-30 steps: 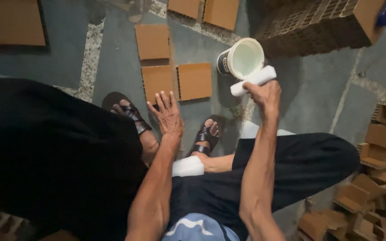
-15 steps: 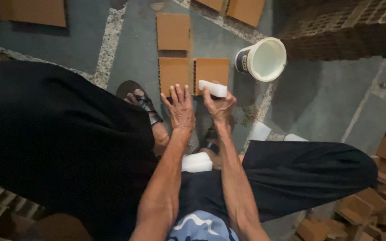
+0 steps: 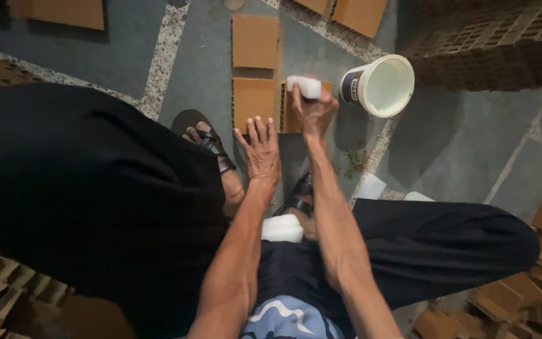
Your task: The person sits on the floor and applies a white liquid to small square cardboard pieces using a foam roller. They dip the roller into a bucket, roll it onto the cardboard, and place the treated pieces on the floor. The person occasionally stacks the cardboard pieces.
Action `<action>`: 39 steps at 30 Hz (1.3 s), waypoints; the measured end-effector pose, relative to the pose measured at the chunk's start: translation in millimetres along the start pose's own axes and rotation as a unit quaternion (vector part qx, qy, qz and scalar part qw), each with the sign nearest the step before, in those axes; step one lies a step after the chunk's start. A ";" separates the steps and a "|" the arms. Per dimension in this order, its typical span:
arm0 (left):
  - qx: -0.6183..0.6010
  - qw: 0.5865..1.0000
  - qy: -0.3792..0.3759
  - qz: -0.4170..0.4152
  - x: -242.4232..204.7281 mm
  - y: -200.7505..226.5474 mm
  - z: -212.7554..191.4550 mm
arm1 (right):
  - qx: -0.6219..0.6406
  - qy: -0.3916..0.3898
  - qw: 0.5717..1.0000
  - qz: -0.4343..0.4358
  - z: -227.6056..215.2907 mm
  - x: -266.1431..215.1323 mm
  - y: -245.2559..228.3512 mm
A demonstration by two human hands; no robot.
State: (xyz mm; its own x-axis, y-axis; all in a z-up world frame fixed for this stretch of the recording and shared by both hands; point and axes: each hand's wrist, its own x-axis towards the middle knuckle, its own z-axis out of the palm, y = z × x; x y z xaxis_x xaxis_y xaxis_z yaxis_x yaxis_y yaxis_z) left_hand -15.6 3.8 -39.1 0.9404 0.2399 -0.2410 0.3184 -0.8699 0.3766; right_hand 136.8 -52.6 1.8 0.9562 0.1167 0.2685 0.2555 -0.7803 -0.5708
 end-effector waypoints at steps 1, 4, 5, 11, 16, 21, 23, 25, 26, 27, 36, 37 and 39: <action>0.001 1.000 -0.004 -0.001 -0.6 -0.2 -0.4 | 0.009 0.000 1.000 -0.002 0.8 3.3 0.7; 0.010 1.000 -0.003 -0.001 1.1 -1.2 -1.9 | 0.014 -0.027 0.999 -0.016 -0.8 9.3 4.4; 0.018 1.000 0.003 0.001 0.6 -1.4 -2.1 | 0.009 -0.053 0.998 -0.015 -2.8 8.1 7.3; 0.021 1.000 -0.013 0.009 1.0 -3.5 -3.1 | -0.042 -0.120 0.992 -0.026 -10.6 -20.4 41.8; 0.016 1.000 -0.013 0.019 -0.7 -7.7 4.0 | -0.053 -0.153 0.985 -0.055 -25.7 -71.5 55.1; 0.020 0.999 0.024 0.023 -0.8 -8.8 6.4 | -0.017 -0.217 0.971 0.100 -51.1 -76.4 25.1; 0.023 0.999 0.021 0.023 0.8 -7.7 3.5 | 0.013 -0.208 0.967 0.148 -60.0 -63.4 8.8; 0.032 0.999 0.008 0.025 7.9 -7.8 0.4 | 0.058 -0.124 0.977 0.165 -58.2 -45.3 -5.5; 0.038 0.999 -0.013 0.024 2.1 -8.3 0.3 | 0.050 -0.094 0.989 0.104 -57.1 -36.7 -8.6; 0.044 0.998 -0.034 0.024 -5.8 -8.2 0.5 | 0.042 -0.064 0.996 0.041 -55.5 -28.8 -10.5; 0.071 0.997 -0.007 0.017 -2.3 -7.5 8.7 | 0.035 -0.098 0.994 -0.013 -29.1 -25.9 -1.0; 0.063 0.998 0.000 0.013 -1.3 -7.6 10.2 | 0.039 -0.117 0.992 0.004 -32.7 -35.6 3.0; 0.047 0.999 0.016 0.013 1.6 -6.8 12.2 | 0.046 -0.147 0.987 0.040 -42.8 -59.6 9.0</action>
State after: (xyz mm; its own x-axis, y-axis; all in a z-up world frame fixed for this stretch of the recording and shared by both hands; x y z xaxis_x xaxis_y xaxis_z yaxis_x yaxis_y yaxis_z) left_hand -17.7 4.8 -52.9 0.9518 0.2294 -0.2037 0.2832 -0.9123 0.2959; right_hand 76.0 -92.9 13.9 0.9707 0.2402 -0.0095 0.1759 -0.7364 -0.6533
